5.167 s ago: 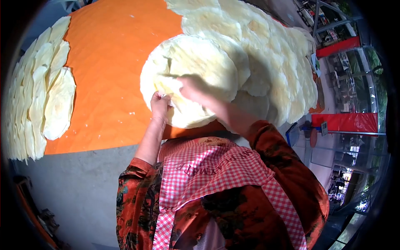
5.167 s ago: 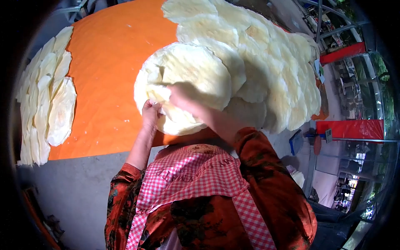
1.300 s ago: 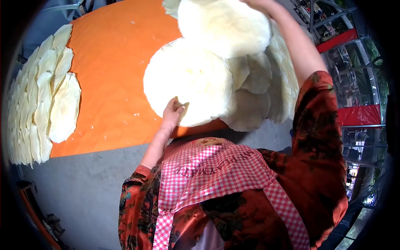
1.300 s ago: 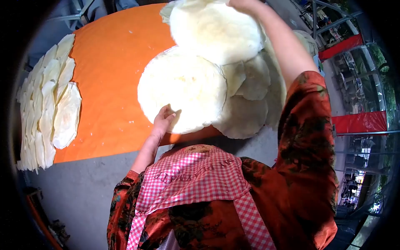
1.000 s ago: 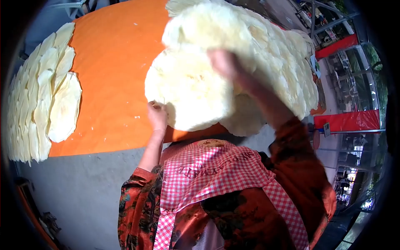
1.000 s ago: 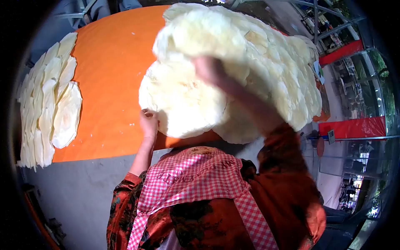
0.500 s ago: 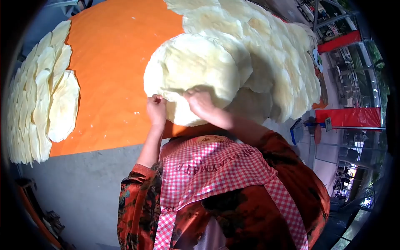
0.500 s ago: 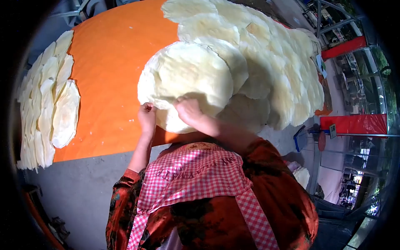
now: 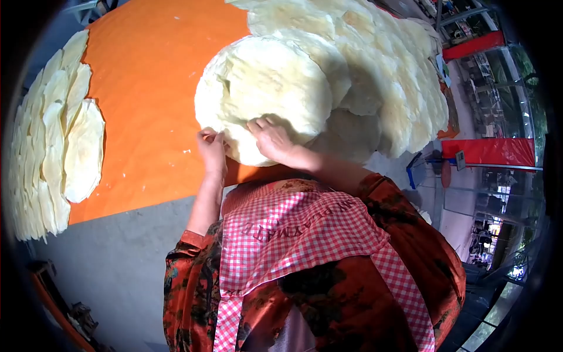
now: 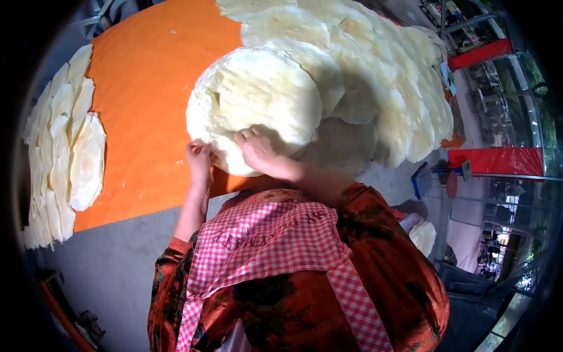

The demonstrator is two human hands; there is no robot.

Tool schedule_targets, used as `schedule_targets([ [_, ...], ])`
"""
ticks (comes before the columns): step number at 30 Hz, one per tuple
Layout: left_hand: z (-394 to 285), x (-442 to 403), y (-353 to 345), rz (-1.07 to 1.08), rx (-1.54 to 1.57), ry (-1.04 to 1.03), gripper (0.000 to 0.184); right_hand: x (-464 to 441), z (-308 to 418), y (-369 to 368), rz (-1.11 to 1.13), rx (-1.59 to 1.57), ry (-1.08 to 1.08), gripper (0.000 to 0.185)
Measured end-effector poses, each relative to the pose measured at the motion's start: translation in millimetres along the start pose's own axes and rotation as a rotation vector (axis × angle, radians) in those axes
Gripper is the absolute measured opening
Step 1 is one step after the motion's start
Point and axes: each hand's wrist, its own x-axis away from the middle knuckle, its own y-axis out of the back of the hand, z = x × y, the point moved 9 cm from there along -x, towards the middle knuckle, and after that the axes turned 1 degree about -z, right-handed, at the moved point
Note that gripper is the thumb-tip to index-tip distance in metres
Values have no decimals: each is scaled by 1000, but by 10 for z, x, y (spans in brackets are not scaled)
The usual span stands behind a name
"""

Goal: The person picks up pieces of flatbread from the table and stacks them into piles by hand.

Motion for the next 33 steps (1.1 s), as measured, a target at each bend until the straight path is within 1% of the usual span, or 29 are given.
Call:
schedule_targets([
  [1,38,72,13,-17,69,25,26,50,36,7,37,-6,-10,46],
  [2,79,146,33,-37,137,50,31,79,9,-21,35,-3,7,46],
  [3,151,227,6,-12,171,120,33,94,-22,-45,31,-2,25,47],
  [5,264,367,-53,37,237,252,36,55,-109,-64,181,-80,-98,47],
  [6,271,399,-89,68,224,270,30,38,-111,-87,162,-46,-67,48],
  [9,413,357,-186,136,310,356,19,100,4,-184,148,-26,-18,47],
  [10,427,338,-227,176,338,353,15,162,58,-130,157,-45,-14,49],
  [11,428,320,-257,212,368,348,11,172,96,-34,227,-110,-101,53],
  [13,363,328,-318,259,458,330,6,191,146,105,174,-53,-87,58],
  [15,138,521,-458,297,551,315,5,175,22,54,141,-76,-108,51],
  [16,20,608,-516,330,515,312,9,108,-98,29,133,61,-74,33],
  [18,-19,551,-396,238,335,132,12,-242,-604,219,380,-99,-467,12],
  [19,-10,533,-324,189,240,47,13,-494,-773,470,333,-130,-420,14],
  [20,-54,466,-176,83,110,-82,18,-720,-1000,773,7,-417,-114,15],
  [21,-47,404,-81,38,95,-122,19,-873,-832,1419,-110,-345,-144,16],
  [22,-51,336,13,-7,82,-162,21,-1072,-734,1797,-57,-201,-120,16],
  [23,-70,294,107,-54,70,-198,23,-1210,-702,1994,1,-57,-97,17],
  [24,-26,256,157,-66,96,-148,25,-1182,-555,2130,-85,44,9,18],
  [26,-28,250,158,-85,120,-184,22,-950,-176,2298,-259,245,225,20],
  [27,-31,245,159,-93,133,-204,21,-805,-118,2157,-259,72,243,21],
  [28,32,237,108,-56,128,-153,22,-638,-41,1904,-328,154,295,23],
  [29,98,245,45,-20,124,-103,22,-566,13,1508,-233,344,234,25],
  [30,169,271,-15,16,119,-51,23,-436,19,1132,-205,389,210,27],
  [31,257,324,-67,27,144,23,22,-312,-52,708,-121,385,193,25],
  [32,326,381,-135,40,170,92,21,-179,-164,320,-9,252,167,21],
  [33,379,403,-175,52,196,158,20,-59,-272,26,40,167,146,25],
])
